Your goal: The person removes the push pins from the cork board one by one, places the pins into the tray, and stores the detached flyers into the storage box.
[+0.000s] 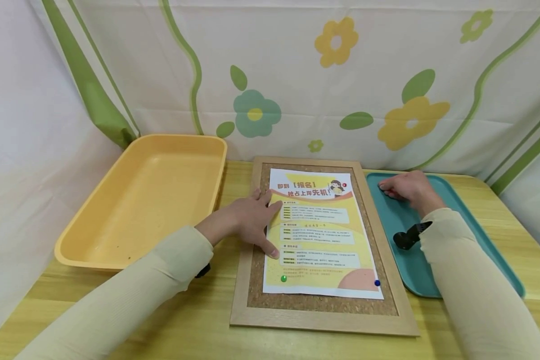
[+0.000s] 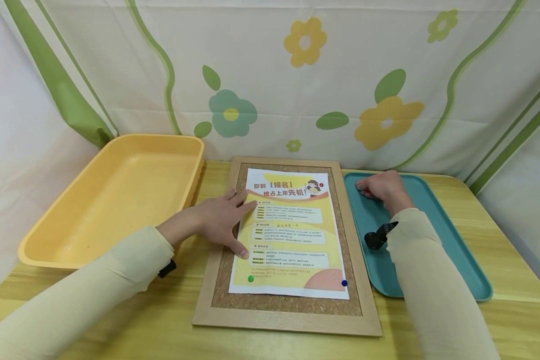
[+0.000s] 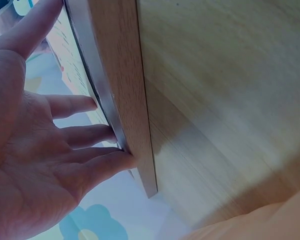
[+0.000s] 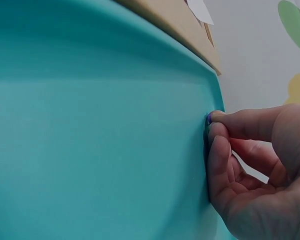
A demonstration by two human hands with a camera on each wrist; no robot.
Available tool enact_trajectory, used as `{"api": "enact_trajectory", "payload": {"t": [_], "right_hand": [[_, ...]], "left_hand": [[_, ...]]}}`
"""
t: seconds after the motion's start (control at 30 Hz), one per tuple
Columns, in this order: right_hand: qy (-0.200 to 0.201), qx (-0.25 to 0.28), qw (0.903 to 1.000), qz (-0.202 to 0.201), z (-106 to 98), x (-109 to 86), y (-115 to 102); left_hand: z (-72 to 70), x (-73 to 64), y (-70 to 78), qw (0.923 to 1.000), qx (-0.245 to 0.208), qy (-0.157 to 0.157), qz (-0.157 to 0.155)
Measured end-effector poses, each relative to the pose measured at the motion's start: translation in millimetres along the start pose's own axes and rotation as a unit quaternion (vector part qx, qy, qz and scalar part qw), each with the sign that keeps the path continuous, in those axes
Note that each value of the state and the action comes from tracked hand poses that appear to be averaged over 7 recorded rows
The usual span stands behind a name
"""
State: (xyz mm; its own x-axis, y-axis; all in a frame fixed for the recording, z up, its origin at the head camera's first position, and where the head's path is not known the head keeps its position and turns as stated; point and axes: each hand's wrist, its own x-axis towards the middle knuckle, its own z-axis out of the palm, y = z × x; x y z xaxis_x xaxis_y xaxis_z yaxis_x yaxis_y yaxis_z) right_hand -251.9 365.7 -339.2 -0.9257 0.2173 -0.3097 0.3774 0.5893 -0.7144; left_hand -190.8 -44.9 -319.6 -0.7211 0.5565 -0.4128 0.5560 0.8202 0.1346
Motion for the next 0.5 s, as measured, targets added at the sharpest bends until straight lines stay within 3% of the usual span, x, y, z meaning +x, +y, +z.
{"api": "enact_trajectory", "payload": {"t": [0.5], "right_hand": [[-0.004, 0.02, 0.9998, -0.007, -1.2, 0.3, 3.5]], "left_hand": [[-0.4, -3.2, 0.3, 1.0, -0.006, 0.004, 0.006]]}}
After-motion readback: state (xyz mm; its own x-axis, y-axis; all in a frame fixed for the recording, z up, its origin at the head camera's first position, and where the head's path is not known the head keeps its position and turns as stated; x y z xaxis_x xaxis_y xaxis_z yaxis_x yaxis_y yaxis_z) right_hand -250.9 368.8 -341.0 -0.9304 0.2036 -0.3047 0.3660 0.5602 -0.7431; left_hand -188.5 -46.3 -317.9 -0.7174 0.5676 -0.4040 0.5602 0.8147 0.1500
